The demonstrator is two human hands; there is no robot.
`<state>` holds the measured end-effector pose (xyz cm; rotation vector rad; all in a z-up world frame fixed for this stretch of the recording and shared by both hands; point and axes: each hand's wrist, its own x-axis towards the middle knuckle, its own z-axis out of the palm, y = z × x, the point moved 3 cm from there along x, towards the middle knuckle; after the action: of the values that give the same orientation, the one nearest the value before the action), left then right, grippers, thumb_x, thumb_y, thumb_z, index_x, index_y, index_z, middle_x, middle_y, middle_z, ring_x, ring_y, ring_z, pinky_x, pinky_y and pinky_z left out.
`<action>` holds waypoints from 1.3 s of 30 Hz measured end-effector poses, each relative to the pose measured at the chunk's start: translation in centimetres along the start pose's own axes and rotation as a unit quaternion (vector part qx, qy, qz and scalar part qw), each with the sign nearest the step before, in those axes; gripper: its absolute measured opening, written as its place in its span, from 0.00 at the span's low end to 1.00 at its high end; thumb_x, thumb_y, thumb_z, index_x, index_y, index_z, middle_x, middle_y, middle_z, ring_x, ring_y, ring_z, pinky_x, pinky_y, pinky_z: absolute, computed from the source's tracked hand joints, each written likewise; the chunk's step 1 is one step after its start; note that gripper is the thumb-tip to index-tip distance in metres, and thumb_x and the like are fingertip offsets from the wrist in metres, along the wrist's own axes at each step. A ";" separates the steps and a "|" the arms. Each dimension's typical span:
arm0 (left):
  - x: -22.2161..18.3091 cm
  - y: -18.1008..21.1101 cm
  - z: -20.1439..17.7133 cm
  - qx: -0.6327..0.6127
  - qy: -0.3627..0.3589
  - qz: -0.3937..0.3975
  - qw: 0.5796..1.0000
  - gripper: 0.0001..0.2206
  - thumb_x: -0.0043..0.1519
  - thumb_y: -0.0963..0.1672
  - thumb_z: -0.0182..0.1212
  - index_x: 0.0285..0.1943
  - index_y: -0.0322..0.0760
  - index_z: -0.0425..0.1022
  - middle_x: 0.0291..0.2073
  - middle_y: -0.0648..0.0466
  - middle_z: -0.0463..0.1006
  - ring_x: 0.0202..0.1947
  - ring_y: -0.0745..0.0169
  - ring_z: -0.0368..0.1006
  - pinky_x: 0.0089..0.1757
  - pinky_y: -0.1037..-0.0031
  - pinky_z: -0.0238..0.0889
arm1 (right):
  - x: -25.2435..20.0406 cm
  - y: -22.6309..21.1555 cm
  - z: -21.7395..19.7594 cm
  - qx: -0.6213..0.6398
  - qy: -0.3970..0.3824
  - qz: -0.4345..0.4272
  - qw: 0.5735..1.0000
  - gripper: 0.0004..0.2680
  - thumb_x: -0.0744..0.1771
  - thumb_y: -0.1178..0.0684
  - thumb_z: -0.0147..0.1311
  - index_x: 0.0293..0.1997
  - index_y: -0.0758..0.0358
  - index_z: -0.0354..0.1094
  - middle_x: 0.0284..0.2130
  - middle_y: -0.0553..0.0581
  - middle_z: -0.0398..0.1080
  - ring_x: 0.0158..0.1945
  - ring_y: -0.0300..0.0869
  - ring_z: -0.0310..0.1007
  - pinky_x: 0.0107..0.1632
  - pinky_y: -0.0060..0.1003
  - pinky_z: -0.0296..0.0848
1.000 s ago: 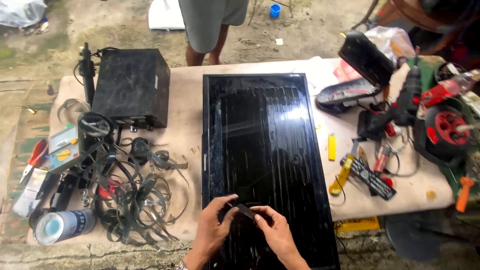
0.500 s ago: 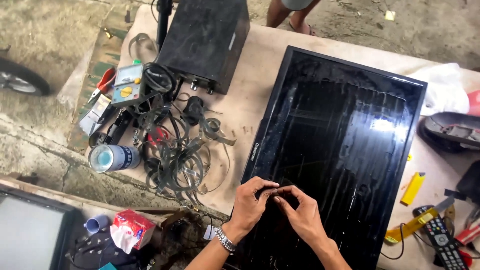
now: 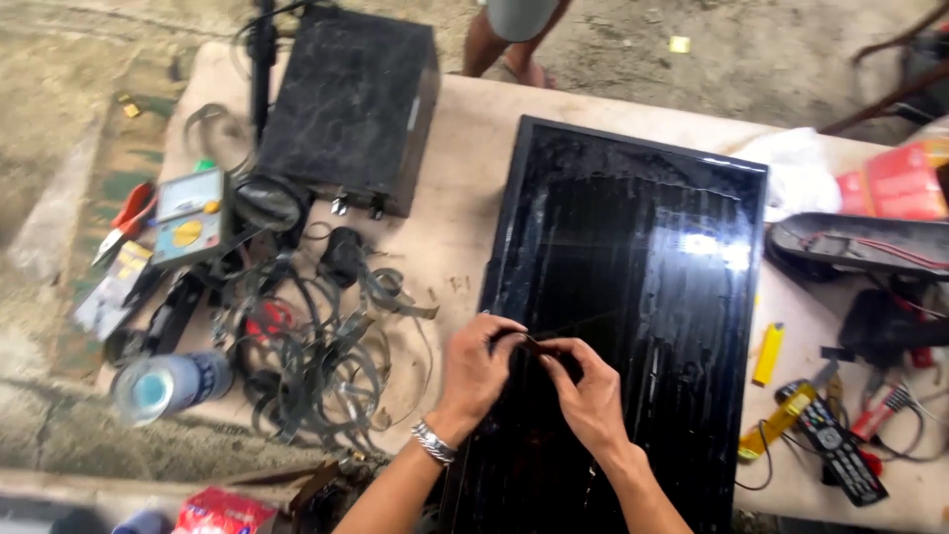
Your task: Scraping a damaged film or layer off a television screen using a small blade on a repair bench.
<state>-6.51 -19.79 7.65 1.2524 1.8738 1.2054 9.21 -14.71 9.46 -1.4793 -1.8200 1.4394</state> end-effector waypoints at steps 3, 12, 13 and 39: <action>2.8 -0.4 -1.0 -0.010 0.002 -0.012 1.000 0.02 0.60 0.43 0.67 0.39 0.43 0.82 0.32 0.52 0.83 0.36 0.55 0.80 0.42 0.68 0.73 | 2.4 -0.4 0.3 0.018 0.047 -0.026 0.998 0.05 0.65 0.58 0.60 0.42 0.57 0.80 0.35 0.52 0.81 0.41 0.40 0.81 0.49 0.34 0.78; 18.3 -3.7 1.9 0.060 -0.038 0.032 0.997 0.04 0.58 0.42 0.71 0.38 0.39 0.81 0.28 0.48 0.81 0.34 0.46 0.80 0.39 0.62 0.72 | 17.0 0.9 -0.1 -0.035 0.139 -0.131 0.981 0.06 0.64 0.60 0.65 0.41 0.53 0.80 0.30 0.54 0.79 0.38 0.46 0.81 0.43 0.40 0.79; 20.1 -4.4 2.3 0.080 -0.029 0.023 0.996 0.03 0.58 0.42 0.71 0.36 0.40 0.81 0.26 0.49 0.81 0.33 0.47 0.80 0.38 0.61 0.72 | 18.9 1.2 -0.1 -0.043 0.144 -0.145 0.978 0.05 0.64 0.59 0.65 0.40 0.52 0.80 0.30 0.52 0.79 0.39 0.46 0.81 0.42 0.39 0.79; 25.6 -4.5 4.1 0.136 -0.047 -0.033 0.989 0.03 0.58 0.43 0.71 0.35 0.40 0.83 0.28 0.50 0.80 0.34 0.48 0.80 0.36 0.66 0.71 | 25.4 1.0 -1.9 -0.040 0.087 -0.095 0.991 0.05 0.65 0.55 0.64 0.43 0.53 0.79 0.31 0.58 0.78 0.39 0.50 0.81 0.40 0.38 0.77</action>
<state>-14.93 4.51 2.31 1.3527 2.0415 0.8604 1.85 8.49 1.95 -1.3788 -1.8718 1.1230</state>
